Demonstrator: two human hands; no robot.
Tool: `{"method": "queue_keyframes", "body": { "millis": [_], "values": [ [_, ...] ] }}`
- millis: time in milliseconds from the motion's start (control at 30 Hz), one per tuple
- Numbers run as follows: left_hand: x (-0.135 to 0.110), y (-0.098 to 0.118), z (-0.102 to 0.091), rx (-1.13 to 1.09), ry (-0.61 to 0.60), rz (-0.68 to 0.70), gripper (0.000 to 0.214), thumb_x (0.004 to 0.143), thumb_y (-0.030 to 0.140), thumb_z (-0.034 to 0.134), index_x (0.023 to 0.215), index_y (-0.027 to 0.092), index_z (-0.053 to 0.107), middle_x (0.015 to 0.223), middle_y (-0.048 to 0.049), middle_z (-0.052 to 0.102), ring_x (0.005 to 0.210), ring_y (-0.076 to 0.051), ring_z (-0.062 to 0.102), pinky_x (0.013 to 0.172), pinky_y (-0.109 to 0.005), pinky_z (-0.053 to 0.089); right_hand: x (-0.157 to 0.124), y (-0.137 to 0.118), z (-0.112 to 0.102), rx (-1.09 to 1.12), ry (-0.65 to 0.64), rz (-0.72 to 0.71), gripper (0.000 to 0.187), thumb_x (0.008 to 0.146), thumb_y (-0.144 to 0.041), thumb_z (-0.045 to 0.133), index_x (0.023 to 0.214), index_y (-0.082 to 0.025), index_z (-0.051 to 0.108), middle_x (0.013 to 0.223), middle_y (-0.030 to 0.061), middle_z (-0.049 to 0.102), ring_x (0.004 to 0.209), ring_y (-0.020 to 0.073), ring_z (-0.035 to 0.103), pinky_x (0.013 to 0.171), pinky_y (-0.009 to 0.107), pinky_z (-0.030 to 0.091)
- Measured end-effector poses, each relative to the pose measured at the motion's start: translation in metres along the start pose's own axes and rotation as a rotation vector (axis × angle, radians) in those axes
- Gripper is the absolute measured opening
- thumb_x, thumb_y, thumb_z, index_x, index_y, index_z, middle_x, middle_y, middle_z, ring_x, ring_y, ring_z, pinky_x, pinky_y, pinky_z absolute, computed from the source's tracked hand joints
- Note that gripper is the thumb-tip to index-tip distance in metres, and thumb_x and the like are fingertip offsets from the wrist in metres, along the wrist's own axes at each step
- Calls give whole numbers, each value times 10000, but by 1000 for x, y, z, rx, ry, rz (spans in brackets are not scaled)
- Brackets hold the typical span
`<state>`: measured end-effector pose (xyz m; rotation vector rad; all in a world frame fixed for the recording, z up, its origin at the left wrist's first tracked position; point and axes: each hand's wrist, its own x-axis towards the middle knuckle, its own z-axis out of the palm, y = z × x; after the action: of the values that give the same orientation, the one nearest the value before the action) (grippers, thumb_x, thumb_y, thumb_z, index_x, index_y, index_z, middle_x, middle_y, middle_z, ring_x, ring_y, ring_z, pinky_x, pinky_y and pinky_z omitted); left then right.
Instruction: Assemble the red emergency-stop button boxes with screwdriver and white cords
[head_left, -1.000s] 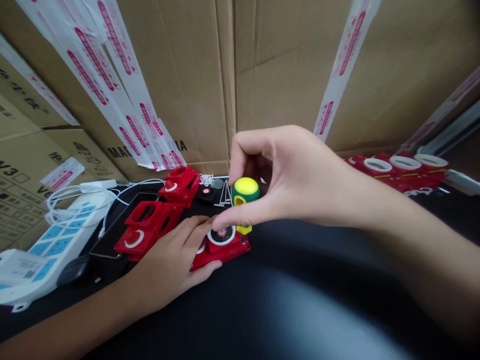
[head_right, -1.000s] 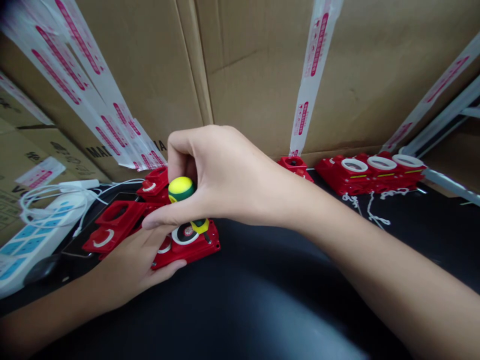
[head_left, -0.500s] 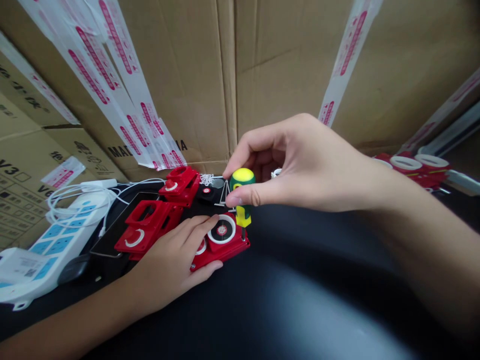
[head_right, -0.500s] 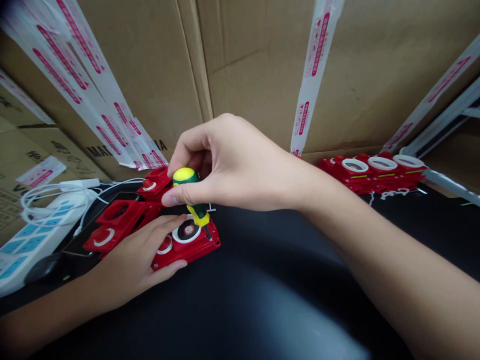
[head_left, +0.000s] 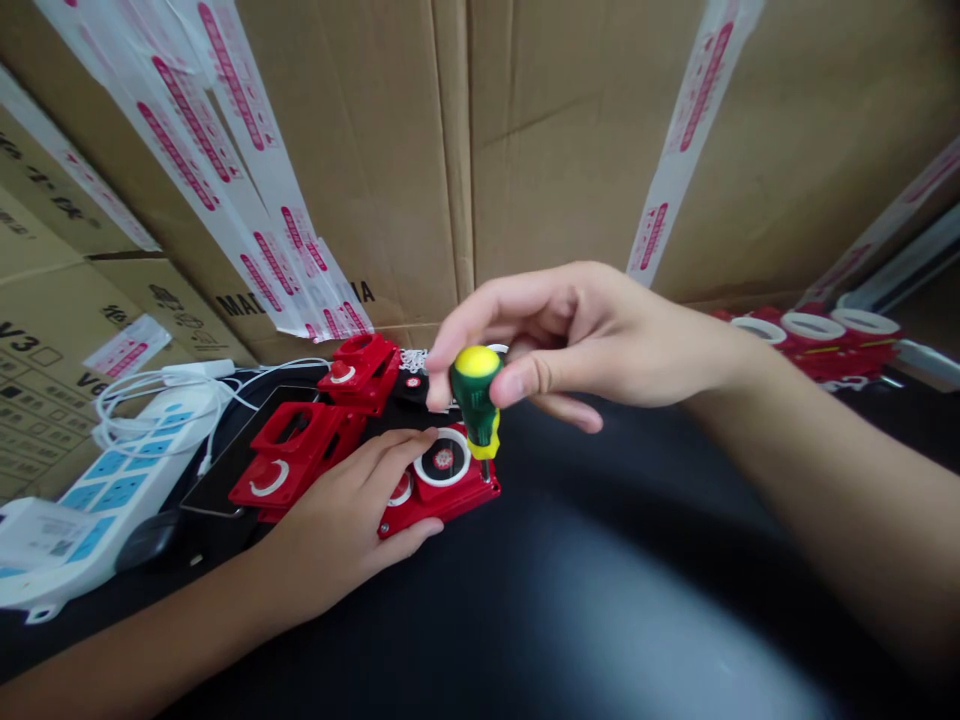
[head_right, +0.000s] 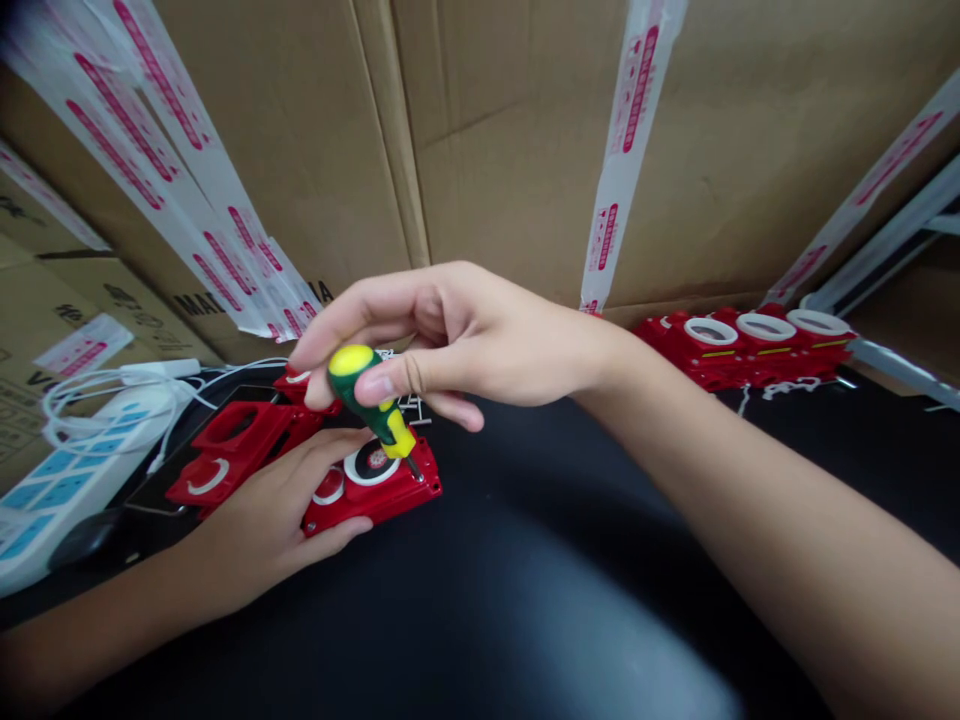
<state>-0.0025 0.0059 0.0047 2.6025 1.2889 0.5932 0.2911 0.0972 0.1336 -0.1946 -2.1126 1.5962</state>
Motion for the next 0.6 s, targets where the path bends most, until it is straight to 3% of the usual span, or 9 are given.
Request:
{"method": "queue_keyframes", "body": {
  "millis": [67, 167, 267, 367, 600],
  "values": [
    [0, 0, 0, 17, 0, 8, 666, 1080, 382, 704, 1674, 316, 411, 1645, -116, 623, 1501, -357, 645, 1268, -633, 547, 3, 7, 0, 14, 38, -42, 182, 1038, -232, 783, 1181, -131, 732, 1129, 52, 806, 642, 46, 609, 484, 166, 481],
    [0, 0, 3, 64, 24, 5, 670, 1076, 376, 699, 1678, 298, 416, 1646, -129, 626, 1489, -366, 660, 1246, -622, 570, 7, 8, 5, -211, 159, 23, 241, 970, -338, 878, 1052, -156, 743, 974, 18, 757, 745, 98, 620, 576, 210, 504],
    [-1, -1, 5, 106, 40, 16, 679, 1077, 385, 696, 1684, 284, 408, 1639, -147, 629, 1475, -375, 673, 1224, -618, 590, 9, 1, 15, -440, 294, 126, 307, 908, -415, 929, 954, -191, 724, 813, -32, 676, 718, 113, 569, 585, 251, 437],
    [-2, -2, 5, 128, 48, 34, 695, 1081, 396, 696, 1695, 273, 394, 1633, -159, 629, 1482, -382, 667, 1223, -618, 588, 8, -6, 23, -543, 413, 168, 378, 878, -479, 942, 935, -212, 681, 802, -29, 678, 688, 123, 560, 538, 287, 369],
    [2, 3, 0, 92, 24, 34, 684, 1072, 377, 712, 1668, 254, 399, 1601, -152, 651, 1459, -370, 681, 1215, -598, 596, 5, -16, 25, -569, 454, 128, 294, 815, -327, 991, 871, -206, 729, 792, -6, 763, 686, 144, 674, 552, 306, 480]
  ]
}}
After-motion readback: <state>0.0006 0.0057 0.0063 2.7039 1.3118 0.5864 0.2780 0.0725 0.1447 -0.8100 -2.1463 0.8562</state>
